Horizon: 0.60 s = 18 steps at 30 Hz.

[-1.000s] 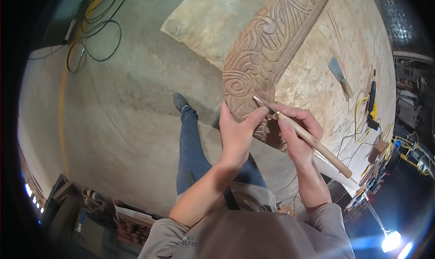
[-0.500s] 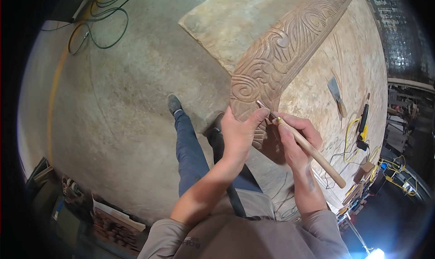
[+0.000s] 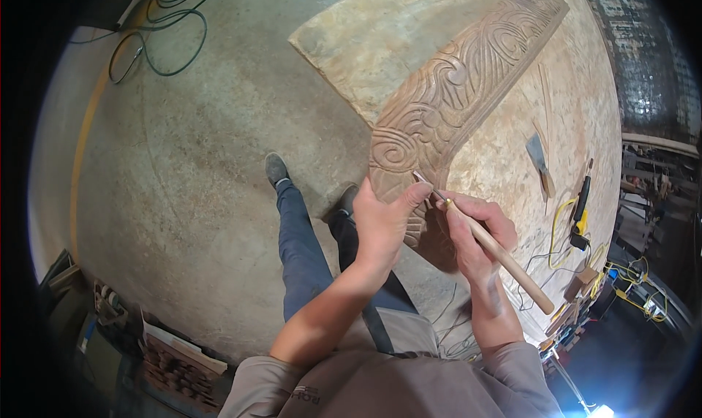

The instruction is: The person carves decorative patterns into a curved wooden board using a power rotary tool and then refines the details with a carving knife. The person handles the board and turns it over on the workbench in a workshop.

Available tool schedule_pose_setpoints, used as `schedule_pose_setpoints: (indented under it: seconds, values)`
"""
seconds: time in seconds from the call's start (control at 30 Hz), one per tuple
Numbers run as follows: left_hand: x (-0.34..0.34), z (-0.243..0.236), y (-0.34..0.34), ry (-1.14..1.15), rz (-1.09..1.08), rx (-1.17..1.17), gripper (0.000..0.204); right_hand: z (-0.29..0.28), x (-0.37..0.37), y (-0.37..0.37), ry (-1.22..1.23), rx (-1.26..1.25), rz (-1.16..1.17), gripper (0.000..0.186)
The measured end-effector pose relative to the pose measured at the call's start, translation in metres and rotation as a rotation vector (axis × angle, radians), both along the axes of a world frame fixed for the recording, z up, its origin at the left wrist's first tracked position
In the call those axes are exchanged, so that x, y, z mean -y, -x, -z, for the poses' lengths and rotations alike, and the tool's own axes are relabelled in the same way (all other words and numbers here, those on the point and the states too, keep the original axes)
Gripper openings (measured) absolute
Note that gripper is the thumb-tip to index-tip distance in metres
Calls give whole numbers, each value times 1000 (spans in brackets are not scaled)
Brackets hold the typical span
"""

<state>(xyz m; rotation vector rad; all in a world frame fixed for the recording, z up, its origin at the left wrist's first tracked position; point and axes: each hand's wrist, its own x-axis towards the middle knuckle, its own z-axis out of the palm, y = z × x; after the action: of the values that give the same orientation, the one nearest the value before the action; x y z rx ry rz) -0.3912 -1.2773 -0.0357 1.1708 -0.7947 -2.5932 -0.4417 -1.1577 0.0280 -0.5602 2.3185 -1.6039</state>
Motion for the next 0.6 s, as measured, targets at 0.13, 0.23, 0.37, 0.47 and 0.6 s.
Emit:
schedule_pose_setpoints:
  seconds: [0.13, 0.23, 0.37, 0.47, 0.6]
  values:
    - [-1, 0, 0, 35, 10, 12, 62, -2, -1, 2, -7, 8, -26, 13]
    - [-1, 0, 0, 29, -10, 1, 61, 3, -2, 2, 43, -15, -45, 14]
    - [-1, -1, 0, 51, -1, 28, 58, 3, -2, 3, 38, -20, -45, 14]
    - [-1, -1, 1, 48, -8, 27, 56, 2, -2, 3, 5, -22, -40, 15]
    - [0, 0, 0, 34, -2, 24, 56, -4, 0, 5, -46, -1, -41, 13]
